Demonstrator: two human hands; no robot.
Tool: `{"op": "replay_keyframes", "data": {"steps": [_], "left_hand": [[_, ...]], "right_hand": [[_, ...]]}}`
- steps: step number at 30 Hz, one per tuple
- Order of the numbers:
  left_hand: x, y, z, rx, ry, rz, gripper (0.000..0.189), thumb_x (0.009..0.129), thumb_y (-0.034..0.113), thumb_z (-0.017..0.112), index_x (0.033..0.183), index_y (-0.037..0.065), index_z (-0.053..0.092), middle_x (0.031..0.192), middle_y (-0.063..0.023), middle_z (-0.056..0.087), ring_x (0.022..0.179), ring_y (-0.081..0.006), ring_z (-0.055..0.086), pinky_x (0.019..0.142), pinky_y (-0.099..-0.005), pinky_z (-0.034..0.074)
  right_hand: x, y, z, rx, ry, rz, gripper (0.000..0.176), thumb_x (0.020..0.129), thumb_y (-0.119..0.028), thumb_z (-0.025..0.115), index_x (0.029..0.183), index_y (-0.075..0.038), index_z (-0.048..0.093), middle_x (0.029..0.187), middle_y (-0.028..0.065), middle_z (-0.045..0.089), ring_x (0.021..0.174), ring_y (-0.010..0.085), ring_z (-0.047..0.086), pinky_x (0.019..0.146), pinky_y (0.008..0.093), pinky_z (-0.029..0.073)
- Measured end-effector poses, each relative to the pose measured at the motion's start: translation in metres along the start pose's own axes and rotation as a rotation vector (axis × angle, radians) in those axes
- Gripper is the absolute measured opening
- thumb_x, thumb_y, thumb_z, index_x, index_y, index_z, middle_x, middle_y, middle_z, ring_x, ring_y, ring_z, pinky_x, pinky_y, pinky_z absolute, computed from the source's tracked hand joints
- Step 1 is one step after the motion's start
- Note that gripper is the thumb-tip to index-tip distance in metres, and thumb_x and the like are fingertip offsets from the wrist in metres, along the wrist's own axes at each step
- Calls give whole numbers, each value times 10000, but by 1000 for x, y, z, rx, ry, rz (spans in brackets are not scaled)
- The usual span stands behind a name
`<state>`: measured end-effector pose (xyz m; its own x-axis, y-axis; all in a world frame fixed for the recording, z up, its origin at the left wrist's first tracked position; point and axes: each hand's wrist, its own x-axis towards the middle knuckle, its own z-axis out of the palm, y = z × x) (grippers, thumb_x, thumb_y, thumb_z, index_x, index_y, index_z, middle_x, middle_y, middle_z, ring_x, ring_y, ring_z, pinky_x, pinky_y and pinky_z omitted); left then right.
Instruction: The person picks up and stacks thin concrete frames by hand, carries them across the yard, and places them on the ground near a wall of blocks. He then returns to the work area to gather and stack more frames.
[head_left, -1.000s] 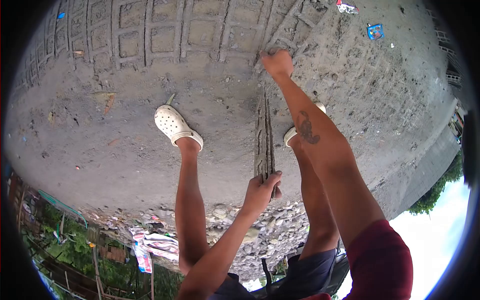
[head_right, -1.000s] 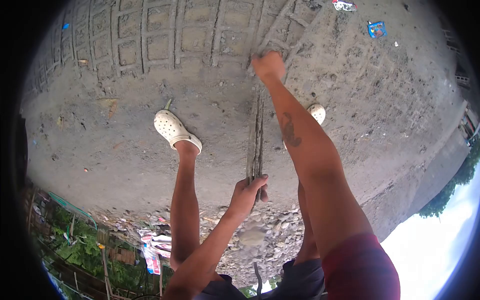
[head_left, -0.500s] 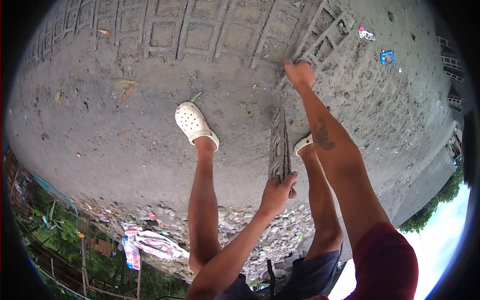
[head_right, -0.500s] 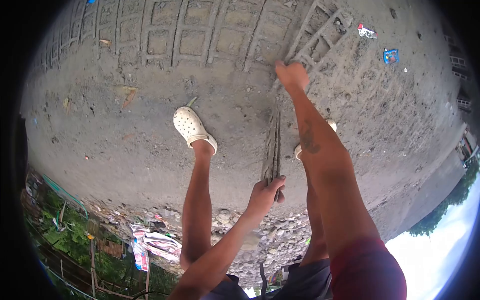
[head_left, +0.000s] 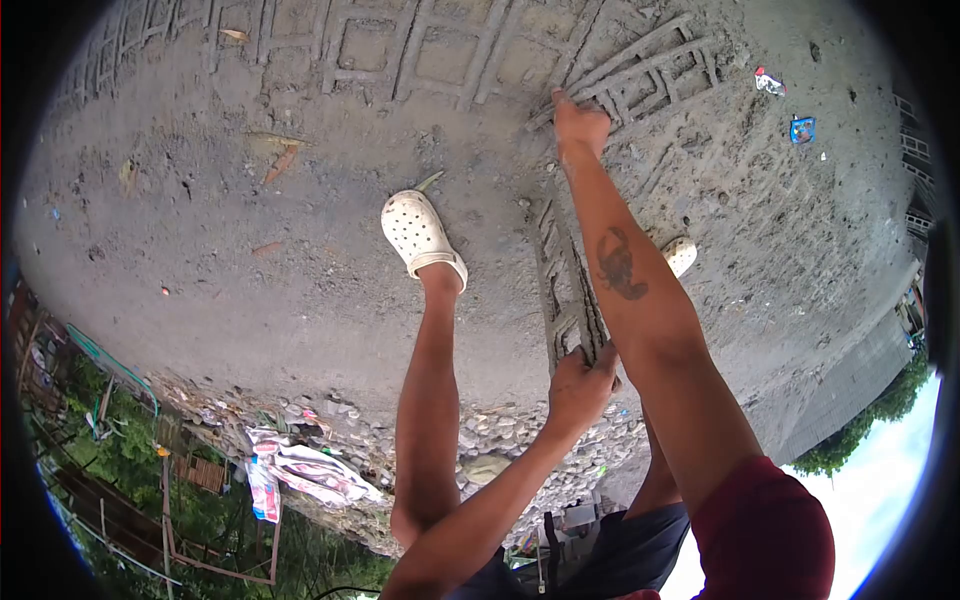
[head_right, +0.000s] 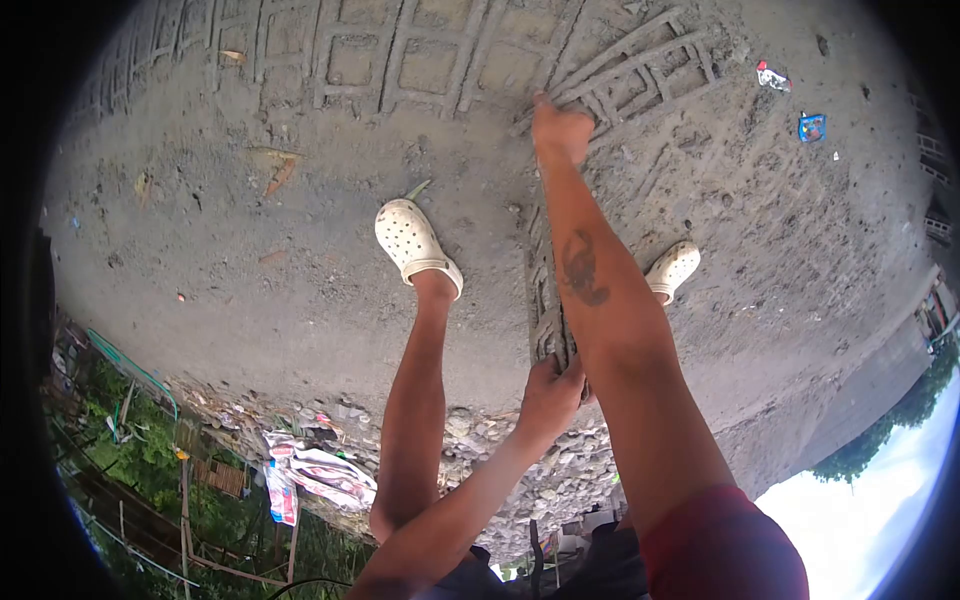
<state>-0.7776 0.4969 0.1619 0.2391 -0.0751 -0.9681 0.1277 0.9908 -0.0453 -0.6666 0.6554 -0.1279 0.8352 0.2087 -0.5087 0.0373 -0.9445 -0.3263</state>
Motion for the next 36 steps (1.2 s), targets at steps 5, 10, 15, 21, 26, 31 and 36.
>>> {"op": "replay_keyframes", "data": {"steps": [5, 10, 15, 21, 26, 31, 36], "left_hand": [[-13, 19, -1, 85, 24, -1, 395, 932, 344, 546, 712, 16, 553, 580, -38, 544, 526, -138, 507, 520, -308, 387], [-10, 12, 2, 36, 21, 45, 409, 932, 363, 545, 721, 14, 563, 591, -51, 556, 534, -140, 513, 521, -317, 395], [-14, 12, 0, 62, 58, 76, 483, 891, 456, 570, 757, -6, 616, 577, -106, 602, 555, -219, 611, 574, -357, 467], [-10, 7, 3, 24, 69, 58, 471, 891, 454, 575, 799, -7, 616, 582, -106, 602, 553, -222, 609, 569, -362, 463], [-18, 16, -1, -48, 66, 6, 336, 896, 316, 608, 790, 0, 565, 674, -37, 555, 542, -118, 538, 522, -299, 419], [-26, 27, -6, 145, 79, 121, 468, 876, 442, 571, 828, -22, 604, 649, -120, 621, 617, -237, 605, 613, -359, 454], [-15, 17, -10, 86, 37, 130, 459, 856, 442, 573, 781, -10, 597, 645, -116, 609, 620, -224, 584, 608, -348, 438]], "right_hand": [[2, -12, -8, 72, -125, 128, 524, 682, -377, 779, 812, 116, 655, 840, 225, 675, 768, 238, 625, 751, 376, 490], [16, 2, 9, 102, -111, 106, 516, 653, -390, 780, 800, 94, 678, 856, 195, 686, 802, 238, 627, 765, 373, 487], [6, -9, -14, -61, -149, 55, 502, 621, -382, 784, 792, 83, 701, 815, 191, 690, 810, 247, 656, 768, 360, 484], [16, -3, -6, 399, -358, 104, 404, 684, -283, 737, 825, 94, 698, 825, 104, 658, 727, 196, 560, 680, 336, 455], [-11, -36, 2, 558, -403, 143, 374, 680, -245, 719, 872, 76, 705, 933, 98, 651, 815, 208, 574, 745, 331, 462], [-37, -67, 48, 149, -298, 65, 567, 662, -418, 727, 937, 76, 692, 1056, 176, 649, 963, 289, 610, 855, 373, 474], [-59, -68, 36, -219, -177, -125, 817, 678, -660, 631, 1105, 35, 675, 1179, 218, 574, 1128, 375, 550, 970, 455, 438]]}}
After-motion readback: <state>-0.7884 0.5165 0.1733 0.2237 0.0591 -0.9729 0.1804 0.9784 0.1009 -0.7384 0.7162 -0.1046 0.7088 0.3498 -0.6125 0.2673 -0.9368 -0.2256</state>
